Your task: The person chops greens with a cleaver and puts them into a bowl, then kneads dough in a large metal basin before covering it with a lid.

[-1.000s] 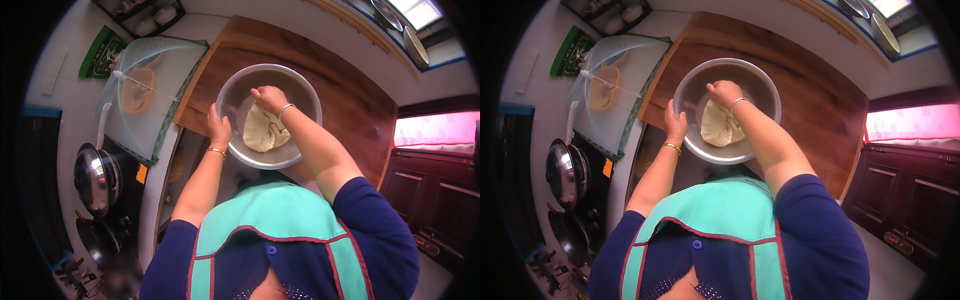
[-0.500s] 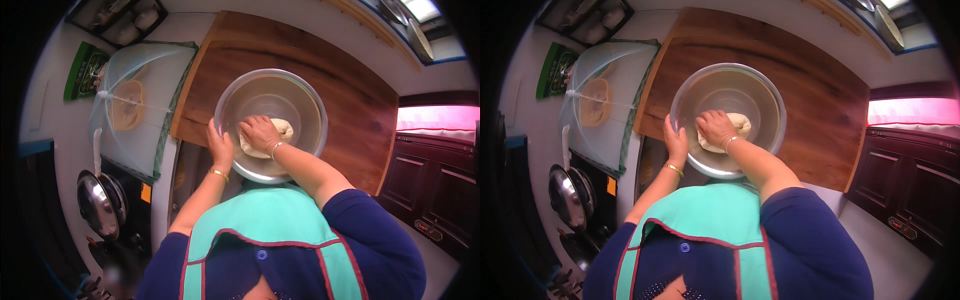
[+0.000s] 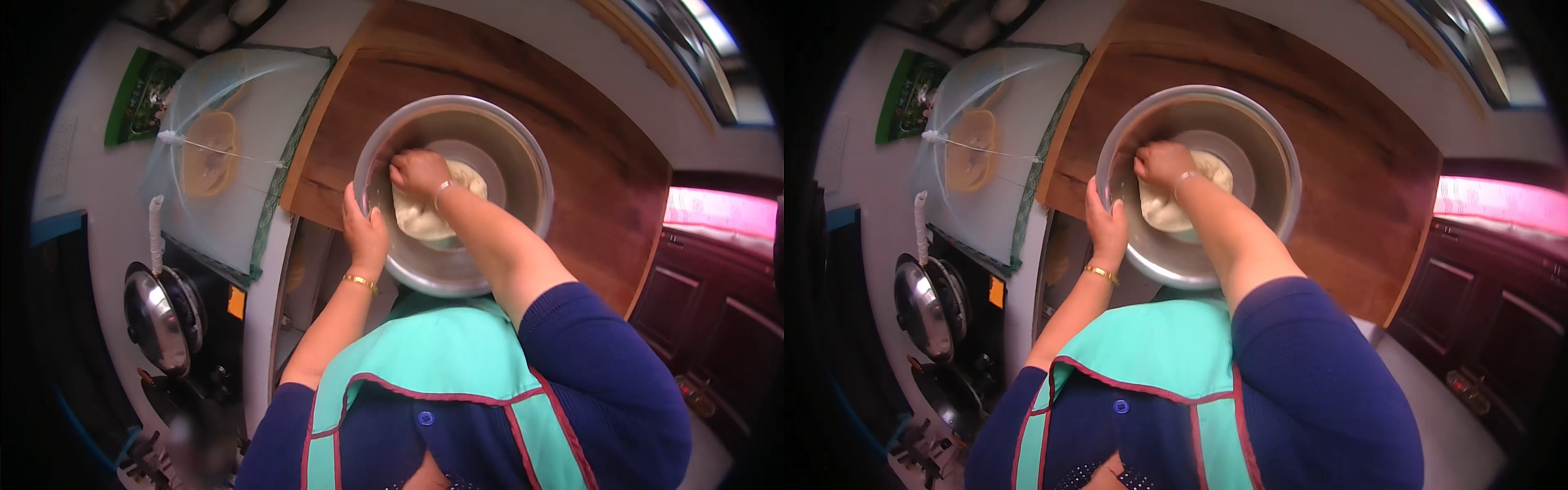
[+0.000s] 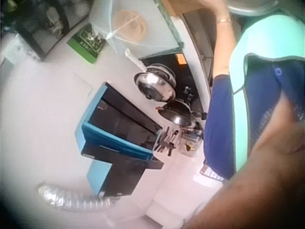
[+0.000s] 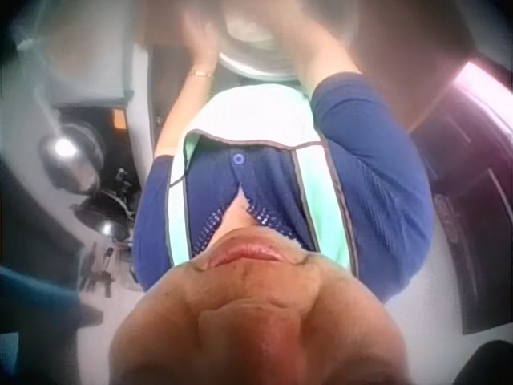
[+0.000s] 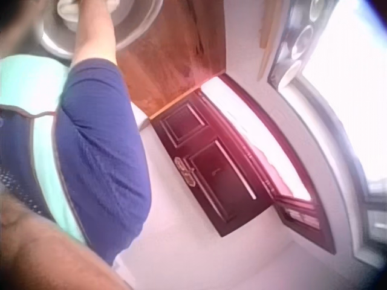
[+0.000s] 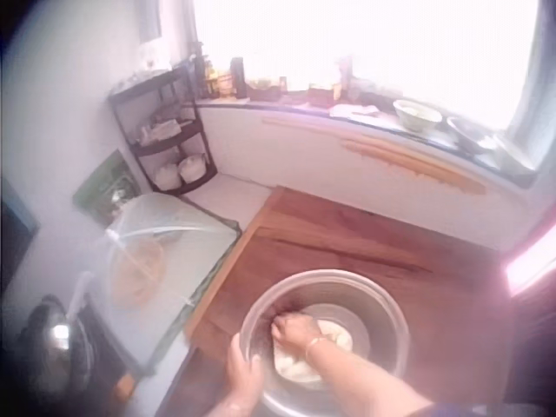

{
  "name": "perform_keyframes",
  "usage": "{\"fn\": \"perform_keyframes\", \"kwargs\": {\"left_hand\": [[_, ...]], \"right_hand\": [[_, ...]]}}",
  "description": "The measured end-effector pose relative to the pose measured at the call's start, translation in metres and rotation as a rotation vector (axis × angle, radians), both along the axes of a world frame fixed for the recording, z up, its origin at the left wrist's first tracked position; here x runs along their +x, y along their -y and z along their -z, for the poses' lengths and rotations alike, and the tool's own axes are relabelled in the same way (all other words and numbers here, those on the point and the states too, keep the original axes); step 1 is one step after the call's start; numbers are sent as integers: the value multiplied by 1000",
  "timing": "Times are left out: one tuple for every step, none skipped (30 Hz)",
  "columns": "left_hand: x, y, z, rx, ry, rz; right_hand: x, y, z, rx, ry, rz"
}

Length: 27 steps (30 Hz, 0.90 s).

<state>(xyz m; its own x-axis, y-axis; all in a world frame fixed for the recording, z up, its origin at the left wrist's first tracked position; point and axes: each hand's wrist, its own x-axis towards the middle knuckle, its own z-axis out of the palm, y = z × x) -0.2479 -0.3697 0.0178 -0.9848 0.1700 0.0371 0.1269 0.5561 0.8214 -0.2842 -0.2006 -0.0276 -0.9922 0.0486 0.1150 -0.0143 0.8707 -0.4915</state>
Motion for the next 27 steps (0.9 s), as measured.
{"fn": "perform_keyframes", "kwargs": {"left_hand": [[0,4,1,0,-21,12],[2,8,2,22,22,-12],[8,12,7,45,79,-42],[4,21,13,82,54,-59],[-10,17,3,94,49,-38],[-27,7,-15,-47,30,54],[-40,1,-27,-191,4,139],[-52,3,-26,-183,-7,147],[-67,8,-22,-127,0,259],[-76,10,-12,-76,14,374],[-73,13,8,-49,-195,350],[-57,-10,3,-52,-186,308],[-60,-9,5,-48,-227,329],[-60,-11,5,-52,-197,353],[-57,-15,0,-54,-200,368],[-55,-13,-2,-70,-211,368],[-52,-15,-10,-52,-182,380],[-50,-15,-15,-73,-115,346],[-49,-12,-16,-81,-124,347],[-45,-11,-19,-93,-164,330],[-44,-4,-14,-123,-135,304],[-43,-3,-19,-115,-117,306],[-40,-1,-19,-113,-112,290],[-39,-1,-21,-136,-76,288],[-40,-3,-22,-158,-40,283],[-39,-3,-23,-137,-46,275],[-39,-5,-23,-140,-41,263]], "right_hand": [[1,5,-13,0,-21,12],[3,10,-35,1,135,-37],[11,16,-58,1,305,-92],[18,29,-94,102,467,-156],[36,35,-105,212,400,-187],[56,32,-102,253,330,-215],[78,29,-95,293,258,-249],[96,28,-89,328,163,-284],[111,26,-89,325,165,-333],[123,22,-90,314,72,-343],[132,18,-96,277,-65,-360],[145,1,-85,223,-158,-343],[149,-3,-78,255,-166,-319],[149,-7,-72,211,-140,-316],[147,-13,-66,228,-112,-324],[141,-13,-60,213,-128,-329],[134,-16,-59,157,-196,-304],[127,-16,-49,134,-141,-329],[116,-18,-38,120,-88,-361],[104,-18,-34,60,-136,-361],[94,-12,-33,-16,-167,-374],[85,-12,-31,-3,-170,-386],[79,-6,-29,-29,-125,-383],[69,-4,-27,-53,-86,-377],[59,-3,-21,-52,-88,-392],[53,-1,-18,-78,-104,-369],[51,2,-16,-104,-120,-348]]}}
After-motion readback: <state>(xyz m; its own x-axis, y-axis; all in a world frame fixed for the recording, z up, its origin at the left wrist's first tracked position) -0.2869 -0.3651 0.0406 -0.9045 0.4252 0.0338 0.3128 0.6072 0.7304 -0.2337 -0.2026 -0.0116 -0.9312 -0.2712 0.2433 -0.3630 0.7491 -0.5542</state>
